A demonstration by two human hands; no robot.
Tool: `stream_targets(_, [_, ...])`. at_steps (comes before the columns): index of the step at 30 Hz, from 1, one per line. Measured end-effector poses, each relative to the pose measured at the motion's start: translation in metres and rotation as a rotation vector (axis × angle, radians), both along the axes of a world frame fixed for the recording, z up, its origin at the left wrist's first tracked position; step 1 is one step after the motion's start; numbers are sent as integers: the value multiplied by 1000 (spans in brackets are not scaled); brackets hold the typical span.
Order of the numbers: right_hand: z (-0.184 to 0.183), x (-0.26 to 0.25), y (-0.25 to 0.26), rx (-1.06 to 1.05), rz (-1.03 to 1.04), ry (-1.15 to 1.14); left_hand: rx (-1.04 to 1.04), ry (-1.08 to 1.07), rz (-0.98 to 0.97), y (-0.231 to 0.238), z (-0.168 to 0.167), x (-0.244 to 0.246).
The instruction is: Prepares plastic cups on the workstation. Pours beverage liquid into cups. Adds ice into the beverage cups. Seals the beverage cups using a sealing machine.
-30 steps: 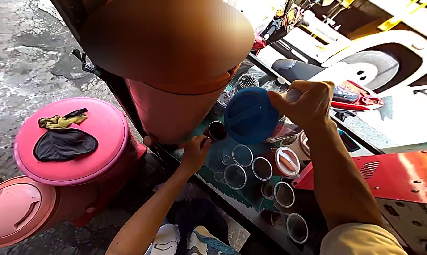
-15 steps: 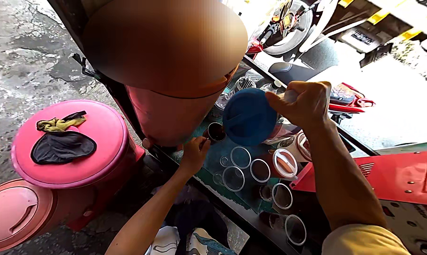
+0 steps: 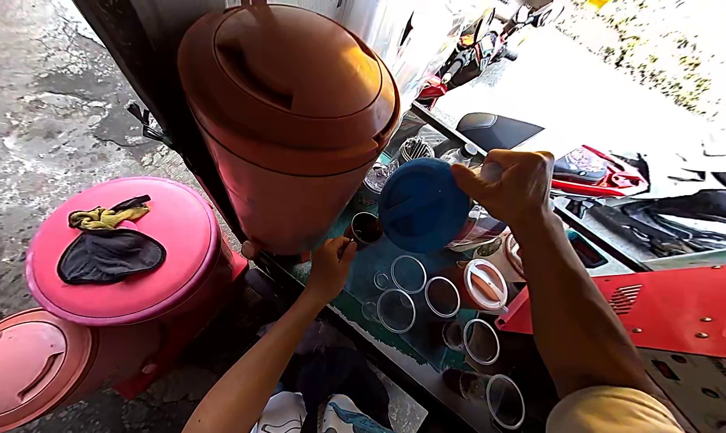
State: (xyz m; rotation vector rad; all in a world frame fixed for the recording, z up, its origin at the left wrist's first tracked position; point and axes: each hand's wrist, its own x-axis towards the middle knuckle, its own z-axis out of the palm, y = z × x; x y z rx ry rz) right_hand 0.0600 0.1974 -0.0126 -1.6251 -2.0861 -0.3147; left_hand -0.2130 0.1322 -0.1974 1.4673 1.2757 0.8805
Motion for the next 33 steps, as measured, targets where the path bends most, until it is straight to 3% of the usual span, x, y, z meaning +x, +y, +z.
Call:
stream_targets(7, [-12, 12, 1, -10, -70, 118, 6, -19, 16, 3, 1, 3])
stream_targets(14, [-50, 42, 4, 15, -130, 363, 36, -14, 49, 8, 5, 9])
stream_targets(25, [-126, 69, 13, 139, -215, 1396, 149, 3, 91, 21, 12, 31])
stream_targets(29, [-159, 71, 9, 281, -298, 1582, 166, -17, 100, 23, 15, 40])
stream_targets(33, [-190, 77, 5, 313, -424, 1577, 206, -31, 97, 19, 23, 42])
